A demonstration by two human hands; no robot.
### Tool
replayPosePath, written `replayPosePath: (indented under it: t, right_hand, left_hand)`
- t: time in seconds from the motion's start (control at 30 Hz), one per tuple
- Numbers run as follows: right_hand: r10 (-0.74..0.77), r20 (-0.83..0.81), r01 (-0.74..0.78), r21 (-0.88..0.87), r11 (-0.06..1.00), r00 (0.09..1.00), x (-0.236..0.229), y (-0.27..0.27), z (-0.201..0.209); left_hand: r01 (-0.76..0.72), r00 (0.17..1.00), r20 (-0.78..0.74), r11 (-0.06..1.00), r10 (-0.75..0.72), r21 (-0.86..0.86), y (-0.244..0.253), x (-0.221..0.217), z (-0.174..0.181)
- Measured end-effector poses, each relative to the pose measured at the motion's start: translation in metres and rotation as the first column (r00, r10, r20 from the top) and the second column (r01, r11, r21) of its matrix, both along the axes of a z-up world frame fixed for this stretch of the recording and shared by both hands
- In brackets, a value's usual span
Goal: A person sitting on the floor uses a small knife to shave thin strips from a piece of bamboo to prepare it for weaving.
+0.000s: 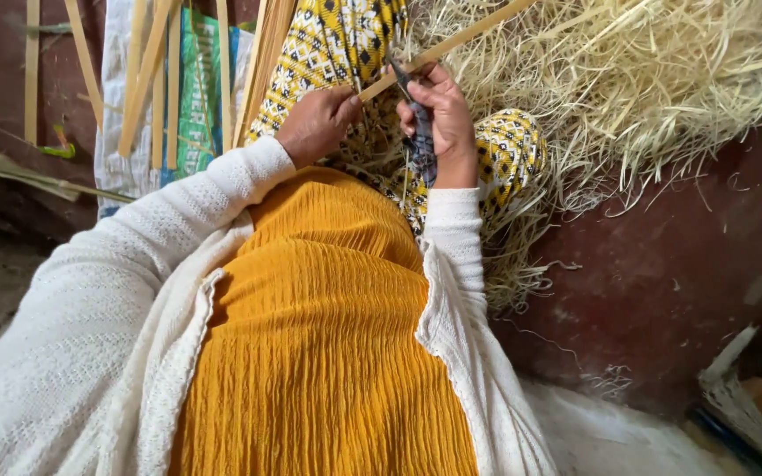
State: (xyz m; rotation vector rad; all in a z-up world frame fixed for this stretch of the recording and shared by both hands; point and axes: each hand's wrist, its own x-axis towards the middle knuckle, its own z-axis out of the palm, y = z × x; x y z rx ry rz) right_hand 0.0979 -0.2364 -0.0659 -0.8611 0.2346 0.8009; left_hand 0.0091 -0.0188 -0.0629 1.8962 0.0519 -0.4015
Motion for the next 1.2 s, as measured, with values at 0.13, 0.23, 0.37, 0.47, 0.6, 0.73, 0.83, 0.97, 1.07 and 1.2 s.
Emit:
replayPosePath:
  t: [0.13, 0.23, 0.37, 0.47, 0.6, 0.73, 0.83, 0.97, 1.07, 1.2]
  right_hand:
    - [-0.031, -0.043, 0.032, 0.028, 0.999, 0.999, 0.010, -0.019, -0.013]
    - [-0.065, 0.035, 0.065, -0.005, 0.998, 0.997, 0.021, -0.044, -0.029]
    - [-0.125, -0.014, 0.124, -0.050, 0.991, 0.992, 0.028, -0.067, -0.039]
    - [-0.169, -0.003, 0.169, -0.037, 0.985, 0.986, 0.033, -0.089, -0.046]
    - [-0.412, 0.058, 0.416, -0.076, 0.906, 0.909, 0.043, -0.130, -0.050]
    - [-0.459, 0.049, 0.461, -0.071, 0.884, 0.887, 0.034, -0.175, -0.023]
    - [-0.342, 0.161, 0.362, -0.117, 0.925, 0.926, 0.011, -0.113, 0.028]
    - [-0.096, 0.062, 0.097, -0.013, 0.995, 0.993, -0.009, -0.028, 0.064]
    - [0.037, 0.050, -0.037, -0.008, 0.999, 0.998, -0.017, 0.004, 0.069]
    - [0.111, -0.003, -0.111, -0.126, 0.986, 0.994, -0.027, 0.023, 0.051]
  left_hand:
    - [-0.004, 1.000, -0.013, 1.000, 0.004, -0.011, 0.003, -0.011, 0.002]
    - [0.063, 0.994, -0.092, 0.998, -0.064, -0.018, 0.008, -0.021, 0.008]
    - [0.096, 0.987, -0.127, 0.995, -0.096, -0.010, 0.017, -0.033, 0.014]
    - [0.144, 0.977, -0.160, 0.990, -0.144, -0.014, 0.027, -0.042, 0.019]
    - [0.186, 0.965, -0.188, 0.982, -0.185, -0.014, 0.038, -0.047, 0.018]
    - [0.063, 0.899, -0.409, 0.971, -0.155, -0.229, 0.055, -0.049, 0.015]
    - [-0.139, 0.801, -0.579, 0.894, -0.152, -0.426, 0.051, -0.034, 0.014]
    - [-0.214, 0.734, -0.587, 0.703, -0.343, -0.678, 0.031, -0.001, -0.002]
    - [-0.235, 0.674, -0.589, 0.626, -0.447, -0.744, 0.021, 0.014, -0.007]
    - [-0.245, 0.659, -0.540, 0.529, -0.524, -0.812, 0.015, 0.023, -0.014]
